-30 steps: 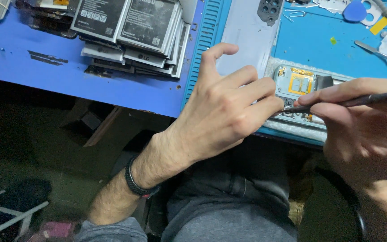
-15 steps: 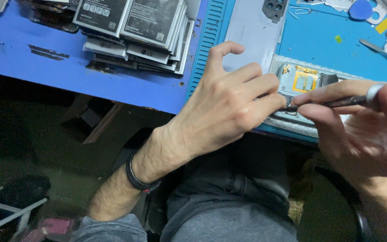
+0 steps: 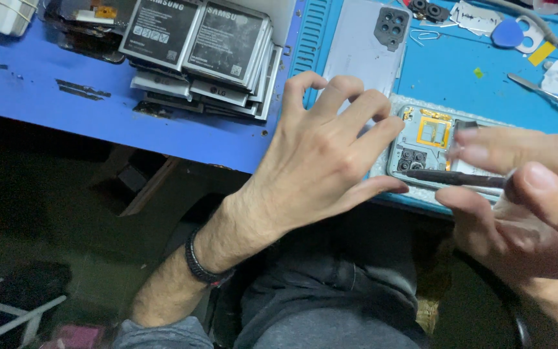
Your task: The person uses a metal spudger to pry and separate components inside a disassembled smartphone chassis, focusing on the battery and camera module area. They then pick up a small metal container filled with screws and use their fingers to sift through the contents.
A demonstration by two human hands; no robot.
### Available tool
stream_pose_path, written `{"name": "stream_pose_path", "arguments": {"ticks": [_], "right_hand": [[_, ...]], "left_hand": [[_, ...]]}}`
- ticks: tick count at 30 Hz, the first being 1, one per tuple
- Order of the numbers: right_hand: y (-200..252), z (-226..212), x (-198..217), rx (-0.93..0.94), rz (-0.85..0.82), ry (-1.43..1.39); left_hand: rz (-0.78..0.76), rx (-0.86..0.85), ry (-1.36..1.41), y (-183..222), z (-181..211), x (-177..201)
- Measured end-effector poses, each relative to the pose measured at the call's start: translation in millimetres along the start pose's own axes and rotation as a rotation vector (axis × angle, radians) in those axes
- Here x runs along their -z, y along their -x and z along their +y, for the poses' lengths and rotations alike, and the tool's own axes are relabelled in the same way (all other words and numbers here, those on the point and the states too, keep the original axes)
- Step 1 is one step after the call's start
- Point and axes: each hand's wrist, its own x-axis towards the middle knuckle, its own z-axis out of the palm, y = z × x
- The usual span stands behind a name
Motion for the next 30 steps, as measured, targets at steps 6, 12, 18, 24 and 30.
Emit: {"name": "stream_pose_path", "arguments": {"ticks": [6, 12, 18, 24, 30], "right_hand": [[-5.5, 0.3, -5.5, 0.026, -0.063, -0.06], [-42.9, -24.6, -5.8, -0.262, -0.227, -0.067], [-16.2, -4.6, -0.1, -0.158, -0.141, 0.013], [-25.4, -6.2, 2.2, -0.377, -0.23, -0.16], [-33.8, -5.0, -10.1, 0.165, -0.119, -0.145]], "left_hand": [[-0.101, 0.095, -0.113, 1.5, 6.4, -12.3], [-0.154, 0.121, -0.133, -4.8, 4.9, -16.1], [-0.094, 0.078, -0.075, -17.3, -3.5, -21.8], [-0.104, 0.061, 0.082, -19.8, -13.9, -26.2], [-0.096, 0.051, 0.133, -18.3, -17.7, -25.9]]}}
